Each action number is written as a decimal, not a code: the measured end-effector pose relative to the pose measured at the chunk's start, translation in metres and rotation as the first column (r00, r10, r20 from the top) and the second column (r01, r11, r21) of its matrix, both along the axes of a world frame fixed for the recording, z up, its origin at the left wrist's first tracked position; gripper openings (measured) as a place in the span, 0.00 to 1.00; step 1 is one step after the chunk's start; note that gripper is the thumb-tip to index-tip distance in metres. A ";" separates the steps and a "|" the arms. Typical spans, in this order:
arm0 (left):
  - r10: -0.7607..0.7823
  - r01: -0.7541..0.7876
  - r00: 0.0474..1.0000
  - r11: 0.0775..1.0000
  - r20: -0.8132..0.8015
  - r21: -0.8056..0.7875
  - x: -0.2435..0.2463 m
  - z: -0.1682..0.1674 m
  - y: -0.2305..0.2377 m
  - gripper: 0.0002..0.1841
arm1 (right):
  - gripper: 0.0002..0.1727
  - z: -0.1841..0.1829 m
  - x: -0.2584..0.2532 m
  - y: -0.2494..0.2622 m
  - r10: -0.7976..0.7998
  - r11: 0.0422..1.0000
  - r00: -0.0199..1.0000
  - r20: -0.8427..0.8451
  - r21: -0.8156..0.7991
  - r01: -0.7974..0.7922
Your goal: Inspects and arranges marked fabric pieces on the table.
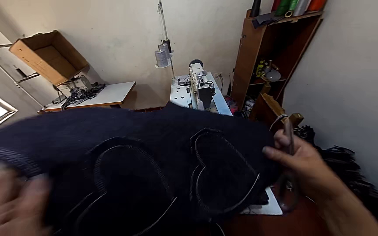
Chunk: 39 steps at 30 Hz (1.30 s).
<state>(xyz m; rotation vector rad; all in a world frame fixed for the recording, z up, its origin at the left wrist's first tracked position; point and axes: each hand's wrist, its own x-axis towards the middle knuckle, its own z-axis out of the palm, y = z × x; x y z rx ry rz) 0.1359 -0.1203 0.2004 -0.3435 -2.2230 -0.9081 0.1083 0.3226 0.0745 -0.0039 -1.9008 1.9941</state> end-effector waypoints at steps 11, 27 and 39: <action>0.359 -0.307 0.853 0.932 0.379 -0.193 -0.149 -0.223 0.117 0.43 | 0.39 -0.103 -0.140 -0.004 -0.207 0.620 0.852 0.481 0.738 -0.266; -0.272 0.083 0.644 0.954 0.715 0.288 -0.031 -0.348 -0.082 0.19 | 0.64 -0.093 -0.097 -0.219 0.116 0.415 0.873 0.474 0.776 -0.476; -0.561 0.359 0.417 0.824 0.715 0.438 0.001 -0.391 -0.034 0.11 | 0.64 -0.056 -0.085 -0.244 -0.048 0.147 0.869 0.493 0.864 -0.482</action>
